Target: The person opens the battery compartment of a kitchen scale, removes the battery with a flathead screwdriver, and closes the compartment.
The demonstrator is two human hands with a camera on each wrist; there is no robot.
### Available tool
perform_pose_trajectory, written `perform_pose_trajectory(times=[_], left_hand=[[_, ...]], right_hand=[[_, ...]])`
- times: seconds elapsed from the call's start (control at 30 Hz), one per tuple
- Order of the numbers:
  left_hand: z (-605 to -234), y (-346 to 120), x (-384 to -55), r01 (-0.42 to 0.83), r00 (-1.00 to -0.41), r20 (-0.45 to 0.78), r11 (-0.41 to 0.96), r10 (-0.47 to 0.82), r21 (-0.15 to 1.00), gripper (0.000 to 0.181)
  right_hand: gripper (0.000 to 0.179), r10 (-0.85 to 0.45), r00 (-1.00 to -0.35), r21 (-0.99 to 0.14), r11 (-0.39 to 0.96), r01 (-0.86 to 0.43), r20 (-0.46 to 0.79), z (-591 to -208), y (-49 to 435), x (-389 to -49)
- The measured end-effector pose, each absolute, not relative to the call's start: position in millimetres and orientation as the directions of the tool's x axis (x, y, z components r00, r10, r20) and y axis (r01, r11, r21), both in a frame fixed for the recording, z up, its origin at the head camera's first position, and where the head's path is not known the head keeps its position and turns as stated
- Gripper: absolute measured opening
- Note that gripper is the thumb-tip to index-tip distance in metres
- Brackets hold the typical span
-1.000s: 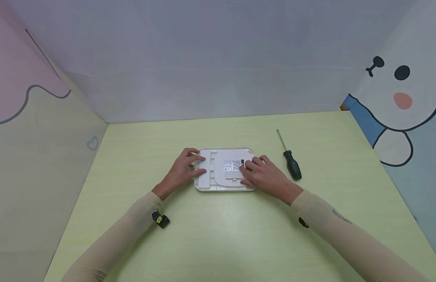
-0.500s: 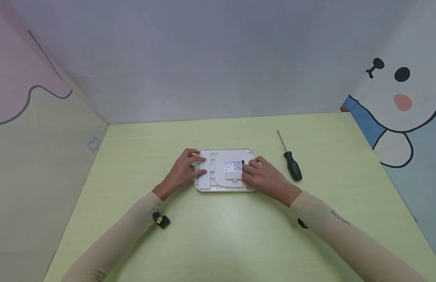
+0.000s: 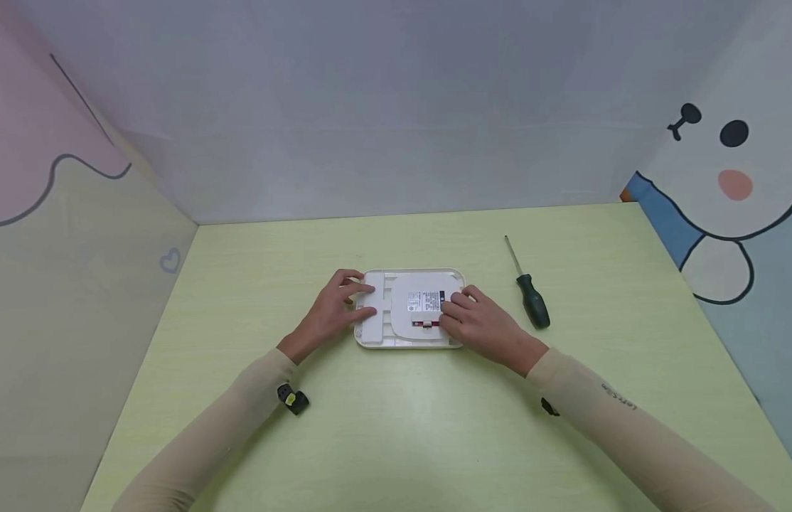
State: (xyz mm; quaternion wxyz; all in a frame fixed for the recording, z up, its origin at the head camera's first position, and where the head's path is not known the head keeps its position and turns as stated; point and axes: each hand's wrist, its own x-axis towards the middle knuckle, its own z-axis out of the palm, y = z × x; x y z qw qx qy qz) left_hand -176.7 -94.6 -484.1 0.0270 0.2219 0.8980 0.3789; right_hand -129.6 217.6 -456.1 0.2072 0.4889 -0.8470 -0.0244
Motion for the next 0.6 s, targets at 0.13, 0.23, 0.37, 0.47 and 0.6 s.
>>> perform_pose_trajectory(times=[0.13,0.23,0.37,0.47,0.6], left_hand=[[-483.7,-94.7,-176.1,0.38,-0.9,0.123,0.612,0.418,0.693,0.04],[-482.8,-94.6,-175.5,0.379,-0.901,0.124,0.612,0.417,0.694,0.04],[-481.6,-94.4,-174.7,0.374,-0.902,0.12,0.613,0.414,0.696,0.04],[-481.5,-94.3,-174.8,0.371,-0.903,0.116,0.614,0.414,0.696,0.04],[-481.8,-94.6,-175.5,0.37,-0.903,0.112,0.619,0.415,0.693,0.04]], right_hand=[[0.033,-0.838,-0.423,0.258,0.517,-0.816,0.344,-455.6,217.3,-130.2],[0.034,-0.837,-0.417,0.261,0.516,-0.816,0.353,-455.4,217.2,-130.5],[0.033,-0.836,-0.415,0.266,0.518,-0.813,0.358,-455.4,217.3,-131.1],[0.033,-0.835,-0.412,0.281,0.52,-0.806,0.365,-455.3,217.1,-131.7],[0.03,-0.825,-0.422,0.278,0.535,-0.798,0.376,-454.4,217.5,-132.9]])
